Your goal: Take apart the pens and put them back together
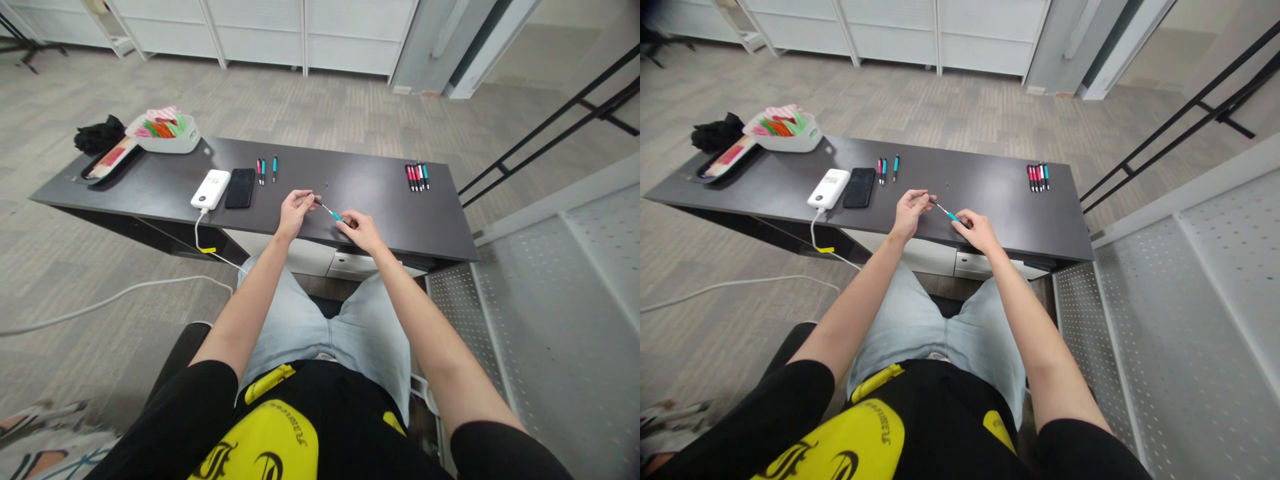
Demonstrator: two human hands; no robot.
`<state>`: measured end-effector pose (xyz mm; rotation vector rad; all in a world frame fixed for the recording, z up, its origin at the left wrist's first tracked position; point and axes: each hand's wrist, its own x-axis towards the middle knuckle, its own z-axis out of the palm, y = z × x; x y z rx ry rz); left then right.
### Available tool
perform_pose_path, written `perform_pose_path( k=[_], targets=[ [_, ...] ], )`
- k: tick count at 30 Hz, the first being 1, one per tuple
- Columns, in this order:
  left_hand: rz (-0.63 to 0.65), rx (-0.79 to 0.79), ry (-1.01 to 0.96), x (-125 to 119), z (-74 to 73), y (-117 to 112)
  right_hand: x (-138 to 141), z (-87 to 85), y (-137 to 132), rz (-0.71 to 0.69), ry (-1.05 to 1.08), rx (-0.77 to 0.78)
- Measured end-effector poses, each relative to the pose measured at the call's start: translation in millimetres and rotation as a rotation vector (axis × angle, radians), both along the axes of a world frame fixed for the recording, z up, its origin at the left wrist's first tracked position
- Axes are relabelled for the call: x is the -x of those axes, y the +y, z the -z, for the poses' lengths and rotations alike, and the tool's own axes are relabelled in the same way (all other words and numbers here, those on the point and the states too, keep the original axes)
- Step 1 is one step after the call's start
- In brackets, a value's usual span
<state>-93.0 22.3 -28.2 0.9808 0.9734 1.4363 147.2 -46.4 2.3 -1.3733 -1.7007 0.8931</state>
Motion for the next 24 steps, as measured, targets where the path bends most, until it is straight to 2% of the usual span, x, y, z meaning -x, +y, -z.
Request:
perform_pose_path(
  k=[4, 13, 18, 24],
  targets=[
    [0.034, -0.026, 0.007, 0, -1.8, -2, 0, 3.4, 1, -0.007, 0.018, -0.027],
    [0.029, 0.026, 0.044, -2, -17.3, -11, 0, 1.1, 1, -0.001, -0.004, -0.027],
    [0.089, -0.001, 0.074, -2, -12.4, -10, 0, 0.5, 2, -0.011, 0.026, -0.061],
    [0.107, -0.055, 0.11, 1, -4.3, -5, -3, 8.4, 8, -0.01, -0.022, -0.057]
  ],
)
